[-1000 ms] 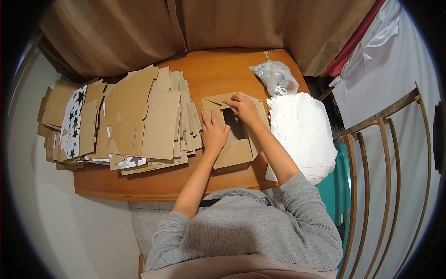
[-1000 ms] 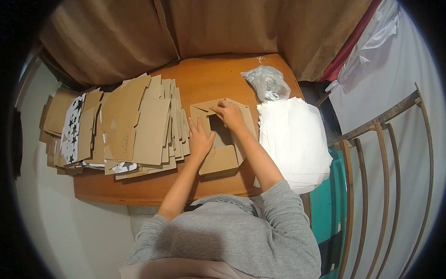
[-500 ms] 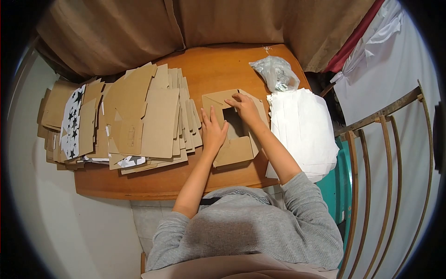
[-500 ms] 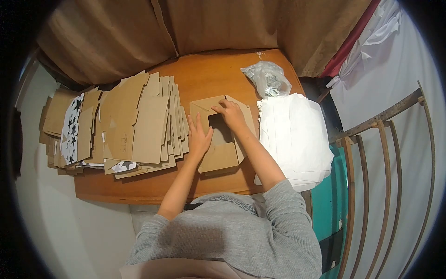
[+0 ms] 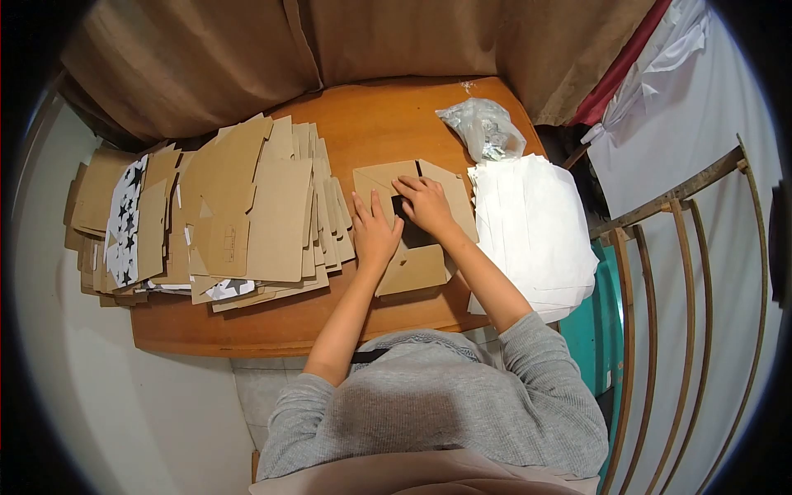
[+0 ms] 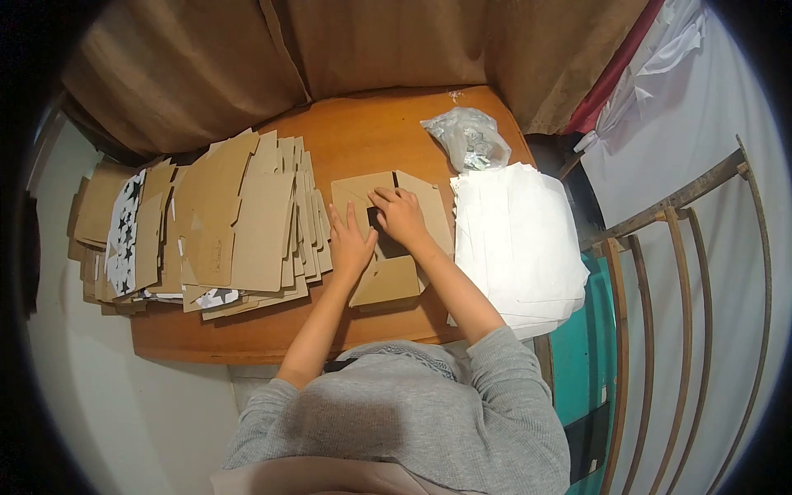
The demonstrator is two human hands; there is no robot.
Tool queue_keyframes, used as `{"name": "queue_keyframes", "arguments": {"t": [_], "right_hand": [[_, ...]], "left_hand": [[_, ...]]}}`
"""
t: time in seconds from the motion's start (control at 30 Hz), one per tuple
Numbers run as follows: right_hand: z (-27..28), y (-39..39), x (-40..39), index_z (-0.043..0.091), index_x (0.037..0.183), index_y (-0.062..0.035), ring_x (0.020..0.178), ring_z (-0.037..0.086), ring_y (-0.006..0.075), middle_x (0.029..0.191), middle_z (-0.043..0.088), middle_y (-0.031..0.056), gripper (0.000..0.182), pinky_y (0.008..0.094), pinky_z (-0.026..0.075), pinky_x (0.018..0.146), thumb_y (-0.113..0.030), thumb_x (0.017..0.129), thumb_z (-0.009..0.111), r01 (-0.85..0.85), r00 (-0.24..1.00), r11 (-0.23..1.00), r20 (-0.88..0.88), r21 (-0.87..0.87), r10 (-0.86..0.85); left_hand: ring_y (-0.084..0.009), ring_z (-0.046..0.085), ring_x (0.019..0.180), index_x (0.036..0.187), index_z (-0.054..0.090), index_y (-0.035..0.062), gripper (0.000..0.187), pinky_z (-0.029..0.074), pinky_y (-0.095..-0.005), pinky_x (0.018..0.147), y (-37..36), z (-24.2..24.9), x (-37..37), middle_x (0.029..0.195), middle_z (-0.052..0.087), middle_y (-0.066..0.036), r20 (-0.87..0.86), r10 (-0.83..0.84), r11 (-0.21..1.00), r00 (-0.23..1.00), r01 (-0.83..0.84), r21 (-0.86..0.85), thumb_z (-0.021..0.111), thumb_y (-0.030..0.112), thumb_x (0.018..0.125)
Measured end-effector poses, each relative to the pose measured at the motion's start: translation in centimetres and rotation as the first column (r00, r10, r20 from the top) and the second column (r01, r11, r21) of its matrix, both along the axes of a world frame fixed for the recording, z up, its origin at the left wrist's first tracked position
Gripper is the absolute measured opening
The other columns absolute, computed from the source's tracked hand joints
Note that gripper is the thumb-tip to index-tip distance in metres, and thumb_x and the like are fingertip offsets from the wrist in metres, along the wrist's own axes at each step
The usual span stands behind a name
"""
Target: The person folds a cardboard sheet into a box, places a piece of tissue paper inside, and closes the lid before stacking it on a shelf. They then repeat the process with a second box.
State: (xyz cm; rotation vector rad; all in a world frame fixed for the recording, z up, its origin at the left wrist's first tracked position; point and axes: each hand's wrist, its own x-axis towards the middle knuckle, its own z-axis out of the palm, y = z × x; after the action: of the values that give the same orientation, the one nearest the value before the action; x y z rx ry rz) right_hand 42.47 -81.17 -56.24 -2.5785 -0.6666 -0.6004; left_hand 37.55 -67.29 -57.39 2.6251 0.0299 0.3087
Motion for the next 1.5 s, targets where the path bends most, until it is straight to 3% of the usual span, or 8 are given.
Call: {"name": "queue_keyframes", "arguments": {"t": [0.23,0.3,0.53,0.8,1.0,1.13,1.33,1.5], "right_hand": [[3.6,-2.9,-4.2,0.066,0.106,-0.0080,0.102,0.058,0.0328,0.113,0.062,0.0133,0.027,0.0416,0.046,0.087,-0.019,0.081,0.062,-0.083,0.926,0.944,-0.326,0.318,0.191],[4.8,-3.1,-7.0,0.067,0.102,-0.0060,0.094,0.061,0.0340,0.105,0.064,0.0162,0.026,0.0406,0.048,0.083,-0.024,0.083,0.064,-0.172,0.734,0.909,-0.566,0.381,0.376],[1.2,-2.0,-9.6,0.065,0.102,-0.0071,0.085,0.059,0.0330,0.089,0.063,0.0144,0.025,0.0406,0.047,0.077,-0.025,0.085,0.063,-0.135,0.830,0.941,-0.484,0.312,0.279],[-0.1,0.5,-11.3,0.062,0.094,-0.0058,0.086,0.053,0.0297,0.082,0.054,0.0126,0.016,0.0410,0.043,0.078,-0.018,0.086,0.058,0.013,0.980,0.998,-0.199,-0.065,-0.026],[-0.4,0.9,-11.7,0.061,0.094,-0.0043,0.087,0.053,0.0295,0.084,0.054,0.0132,0.016,0.0399,0.043,0.079,-0.016,0.084,0.057,0.068,0.951,0.985,-0.289,-0.157,-0.112],[-1.0,1.3,-11.6,0.061,0.094,-0.0037,0.086,0.053,0.0298,0.084,0.054,0.0135,0.015,0.0394,0.043,0.079,-0.013,0.084,0.057,0.089,0.957,0.992,-0.269,-0.086,-0.109],[-1.0,1.0,-10.4,0.059,0.102,-0.0005,0.088,0.056,0.0353,0.094,0.060,0.0203,0.020,0.0424,0.045,0.078,-0.005,0.083,0.060,0.070,0.953,0.963,-0.303,0.259,0.012],[0.7,0.7,-10.0,0.057,0.108,-0.0006,0.085,0.061,0.0352,0.095,0.062,0.0232,0.025,0.0425,0.048,0.072,-0.006,0.084,0.061,0.128,0.846,0.945,-0.530,0.301,0.054]], "left_hand": [[-0.0448,0.050,0.107,0.142,0.029,0.0076,0.077,0.046,-0.0488,0.086,0.3,-0.5,0.0,0.145,0.019,-0.032,0.052,-0.002,0.999,0.999,0.000,0.044,0.062,0.035,0.077],[-0.0455,0.049,0.108,0.142,0.029,0.0076,0.077,0.045,-0.0493,0.087,0.4,-0.5,0.0,0.145,0.019,-0.032,0.052,-0.010,1.000,0.999,0.009,0.018,0.062,0.034,0.078],[-0.0487,0.045,0.113,0.143,0.027,0.0077,0.074,0.043,-0.0506,0.091,0.3,-0.3,0.1,0.145,0.018,-0.032,0.015,-0.002,0.995,1.000,0.004,-0.100,0.059,0.033,0.080],[-0.0473,0.045,0.114,0.143,0.027,0.0084,0.074,0.042,-0.0521,0.091,0.2,0.0,-0.1,0.145,0.018,-0.031,-0.011,-0.010,0.999,1.000,0.009,-0.050,0.058,0.033,0.081],[-0.0460,0.045,0.114,0.143,0.027,0.0083,0.074,0.043,-0.0505,0.091,0.1,0.0,-0.1,0.145,0.019,-0.031,-0.004,-0.021,0.999,1.000,0.021,-0.034,0.058,0.034,0.081],[-0.0460,0.045,0.113,0.142,0.029,0.0079,0.073,0.043,-0.0484,0.091,0.2,-0.1,-0.1,0.145,0.019,-0.031,0.056,-0.041,0.999,0.998,0.043,-0.030,0.059,0.034,0.081],[-0.0462,0.047,0.110,0.140,0.031,0.0070,0.073,0.043,-0.0474,0.091,-0.1,0.2,-0.2,0.144,0.020,-0.033,0.035,-0.058,0.998,0.998,0.058,-0.014,0.061,0.032,0.079],[-0.0466,0.047,0.109,0.140,0.032,0.0068,0.073,0.043,-0.0478,0.090,0.0,0.3,-0.3,0.144,0.020,-0.033,0.033,-0.046,0.999,0.998,0.047,-0.024,0.061,0.032,0.078]]}}
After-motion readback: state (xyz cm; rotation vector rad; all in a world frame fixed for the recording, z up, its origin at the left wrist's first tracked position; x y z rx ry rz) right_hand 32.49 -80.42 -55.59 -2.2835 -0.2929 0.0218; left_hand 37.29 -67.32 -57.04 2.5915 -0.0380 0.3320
